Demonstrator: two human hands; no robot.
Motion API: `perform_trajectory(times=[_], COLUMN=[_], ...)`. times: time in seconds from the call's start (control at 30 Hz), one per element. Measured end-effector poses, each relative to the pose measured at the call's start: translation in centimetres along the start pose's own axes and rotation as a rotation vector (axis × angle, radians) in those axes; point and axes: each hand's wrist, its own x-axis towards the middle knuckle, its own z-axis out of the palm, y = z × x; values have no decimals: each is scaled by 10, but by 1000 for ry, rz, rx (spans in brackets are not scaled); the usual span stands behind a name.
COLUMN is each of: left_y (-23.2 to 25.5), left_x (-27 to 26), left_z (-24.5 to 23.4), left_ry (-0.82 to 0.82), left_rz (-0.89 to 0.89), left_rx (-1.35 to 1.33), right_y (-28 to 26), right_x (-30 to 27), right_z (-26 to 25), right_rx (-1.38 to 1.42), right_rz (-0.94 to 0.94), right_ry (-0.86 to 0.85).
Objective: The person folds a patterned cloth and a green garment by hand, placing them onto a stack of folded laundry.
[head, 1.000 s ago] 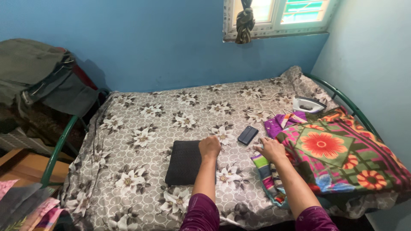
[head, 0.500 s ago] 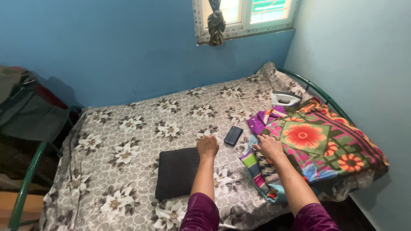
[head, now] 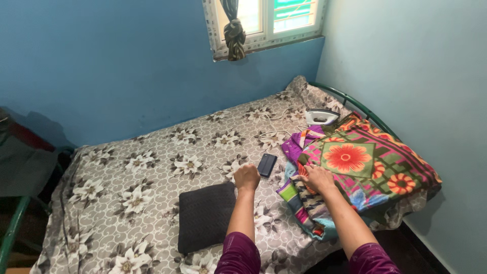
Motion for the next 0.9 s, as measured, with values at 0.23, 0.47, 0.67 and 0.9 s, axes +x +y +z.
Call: perform_trajectory(times=[0.23,0.47,0.67,0.9], left_y=[0,4,16,40], left_x=[3,6,8,4], left_z=[12,26,29,31], left_ry=[-32,-4,5,54], left_rz=[25,43,39,-5], left_rx=[24,36,32,22], right_y=[3,16,28,51], right_x=[0,5,6,8], right_z=[13,19,15,2], right_rx=[15,32,17,68], right_rz=[40,26,38,-54], right_ry=[9,41,45,100])
